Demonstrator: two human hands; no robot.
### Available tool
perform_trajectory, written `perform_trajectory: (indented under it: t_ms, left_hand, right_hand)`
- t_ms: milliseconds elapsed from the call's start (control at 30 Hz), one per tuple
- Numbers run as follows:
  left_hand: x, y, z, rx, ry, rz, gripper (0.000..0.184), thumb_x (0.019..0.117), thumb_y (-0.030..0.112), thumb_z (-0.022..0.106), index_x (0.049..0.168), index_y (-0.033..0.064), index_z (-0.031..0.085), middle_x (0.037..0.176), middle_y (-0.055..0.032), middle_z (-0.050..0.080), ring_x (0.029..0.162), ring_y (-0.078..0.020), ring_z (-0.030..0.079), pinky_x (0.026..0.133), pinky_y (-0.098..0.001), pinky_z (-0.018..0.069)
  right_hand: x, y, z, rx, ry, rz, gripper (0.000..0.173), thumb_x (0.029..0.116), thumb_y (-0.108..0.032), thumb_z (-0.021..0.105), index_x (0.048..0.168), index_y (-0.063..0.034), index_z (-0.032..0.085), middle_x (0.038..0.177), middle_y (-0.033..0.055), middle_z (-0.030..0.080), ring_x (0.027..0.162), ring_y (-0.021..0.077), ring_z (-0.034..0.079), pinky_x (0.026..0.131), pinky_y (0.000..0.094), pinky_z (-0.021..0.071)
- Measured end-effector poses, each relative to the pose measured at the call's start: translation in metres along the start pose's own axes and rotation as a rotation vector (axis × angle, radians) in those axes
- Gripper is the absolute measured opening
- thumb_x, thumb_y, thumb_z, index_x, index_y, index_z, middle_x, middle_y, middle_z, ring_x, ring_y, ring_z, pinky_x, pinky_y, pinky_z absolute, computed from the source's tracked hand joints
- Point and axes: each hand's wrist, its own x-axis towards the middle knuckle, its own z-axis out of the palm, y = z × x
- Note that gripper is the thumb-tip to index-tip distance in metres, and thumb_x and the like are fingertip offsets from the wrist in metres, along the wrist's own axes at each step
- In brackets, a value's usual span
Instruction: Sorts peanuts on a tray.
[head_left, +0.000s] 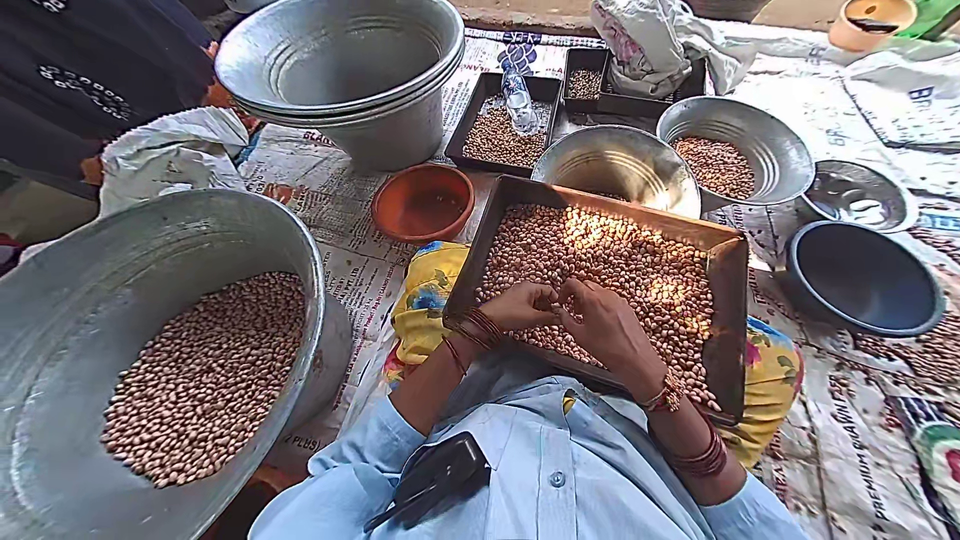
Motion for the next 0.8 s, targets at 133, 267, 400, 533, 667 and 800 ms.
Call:
perform_trajectory:
  t_ms: [133, 267, 400, 533, 667, 800]
  left_hand:
    - [0.006, 0.008, 0.012, -0.114, -0.159, -0.04, 0.009, 0.0905, -0.001, 0.067, 0.093, 0.0066, 0.063, 0.072, 0.0092, 0.062, 0.058, 0.0047, 0.053, 0.054, -0.0144, 0.0446]
    - [-0.004, 0.01, -0.03, 0.128, 0.163, -0.005, 0.008, 0.0941, 0.006, 0.071, 0.1, 0.0011, 0.07, 0.08, 0.0011, 0.066, 0.064, -0.0015, 0.054, 0.062, -0.0208, 0.0461]
    - [-0.028, 0.024, -0.091, 0.617, 0.78, -0.046, 0.012, 0.0929, 0.008, 0.074, 0.105, 0.004, 0.074, 0.101, -0.0201, 0.072, 0.092, -0.0371, 0.069, 0.084, -0.0595, 0.0545]
    - [-0.014, 0.041, -0.094, 0.764, 0.871, -0.002, 0.014, 0.0945, 0.006, 0.07, 0.107, 0.0009, 0.074, 0.114, -0.0235, 0.07, 0.112, -0.043, 0.065, 0.099, -0.0616, 0.0485]
    - [0.016, 0.019, -0.056, 0.744, 0.716, 0.024, 0.014, 0.0932, 0.008, 0.073, 0.106, 0.002, 0.074, 0.103, -0.0232, 0.072, 0.097, -0.0435, 0.069, 0.087, -0.0611, 0.0542]
    - [0.018, 0.019, -0.034, 0.73, 0.651, -0.093, 0.017, 0.0929, 0.011, 0.075, 0.107, 0.001, 0.072, 0.104, -0.025, 0.071, 0.097, -0.0452, 0.069, 0.086, -0.0619, 0.0544]
  right_hand:
    - [-0.015, -0.01, -0.007, 0.019, 0.018, -0.101, 0.022, 0.097, -0.017, 0.064, 0.114, -0.0043, 0.071, 0.103, 0.0164, 0.073, 0.091, 0.0336, 0.072, 0.078, 0.0521, 0.0569]
    - [-0.025, 0.016, -0.005, 0.021, 0.229, -0.153, 0.02, 0.0961, -0.017, 0.066, 0.111, -0.0058, 0.073, 0.099, 0.0138, 0.075, 0.084, 0.0306, 0.074, 0.073, 0.0497, 0.0595]
    - [-0.037, 0.043, -0.01, 0.047, 0.176, -0.004, 0.022, 0.098, -0.019, 0.066, 0.114, -0.0056, 0.072, 0.103, 0.0136, 0.074, 0.088, 0.0304, 0.073, 0.078, 0.0509, 0.0591]
    - [-0.044, 0.054, -0.01, 0.043, 0.148, 0.092, 0.023, 0.098, -0.019, 0.066, 0.116, -0.006, 0.072, 0.103, 0.015, 0.074, 0.089, 0.033, 0.073, 0.079, 0.055, 0.0573]
    - [-0.048, 0.053, -0.01, 0.052, 0.144, 0.095, 0.021, 0.0982, -0.017, 0.065, 0.115, -0.0061, 0.072, 0.1, 0.0142, 0.074, 0.088, 0.0323, 0.073, 0.078, 0.0552, 0.0567]
    - [-0.044, 0.044, -0.003, 0.077, 0.104, 0.049, 0.018, 0.0985, -0.015, 0.064, 0.111, -0.0056, 0.074, 0.098, 0.0139, 0.074, 0.086, 0.0319, 0.072, 0.078, 0.0535, 0.0569]
